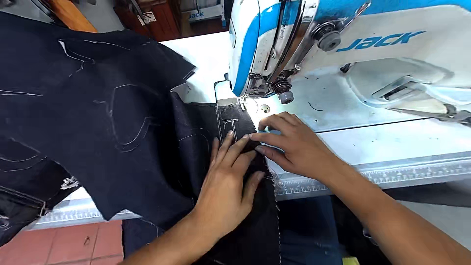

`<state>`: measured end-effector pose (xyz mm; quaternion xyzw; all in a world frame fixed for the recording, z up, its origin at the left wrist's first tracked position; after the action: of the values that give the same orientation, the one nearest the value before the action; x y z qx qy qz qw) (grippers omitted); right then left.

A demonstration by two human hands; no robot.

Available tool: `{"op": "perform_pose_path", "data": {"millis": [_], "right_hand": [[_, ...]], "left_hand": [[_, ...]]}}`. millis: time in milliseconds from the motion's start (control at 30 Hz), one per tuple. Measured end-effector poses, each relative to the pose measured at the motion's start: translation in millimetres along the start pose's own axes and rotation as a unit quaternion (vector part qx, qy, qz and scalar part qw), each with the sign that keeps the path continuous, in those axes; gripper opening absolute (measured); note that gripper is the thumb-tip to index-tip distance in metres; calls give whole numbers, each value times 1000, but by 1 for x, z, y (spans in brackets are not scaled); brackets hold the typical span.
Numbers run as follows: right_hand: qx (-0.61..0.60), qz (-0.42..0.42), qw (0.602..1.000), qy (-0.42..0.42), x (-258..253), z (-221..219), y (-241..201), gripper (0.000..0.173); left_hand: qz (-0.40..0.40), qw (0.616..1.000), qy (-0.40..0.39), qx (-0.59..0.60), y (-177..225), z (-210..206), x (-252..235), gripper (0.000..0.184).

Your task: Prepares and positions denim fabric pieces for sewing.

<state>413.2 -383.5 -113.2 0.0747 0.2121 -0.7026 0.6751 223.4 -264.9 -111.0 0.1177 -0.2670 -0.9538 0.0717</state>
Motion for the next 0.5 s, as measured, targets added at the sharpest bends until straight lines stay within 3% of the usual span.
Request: {"op": "perform_pose_path", "data": {"millis": [67, 200, 267, 500], "right_hand": [[7, -21, 1000, 12, 6, 0, -3, 36], [5, -10, 998, -54, 18, 11, -8, 44], [16, 14, 997, -80, 27, 13, -7, 48], [29, 57, 993, -95, 36, 18, 2, 68]], "left_hand": [[-31, 999, 41, -9, -1, -6, 1, 28], [-77, 993, 55, -72, -10, 0, 0, 28], [-90, 992, 21, -84, -17, 10, -2, 30], [-106, 981, 36, -161, -39, 37, -32, 26]]}}
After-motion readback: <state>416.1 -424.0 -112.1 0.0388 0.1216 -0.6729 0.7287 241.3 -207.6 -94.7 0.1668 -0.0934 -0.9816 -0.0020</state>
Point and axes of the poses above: each hand's wrist, its own x-axis away from the middle knuckle, its own z-axis out of the back of the hand, y = z × x, the point moved 1 cm from there along -x, towards the middle knuckle, and after that the axes turned 6 degrees about -y, right-handed, at the moved point
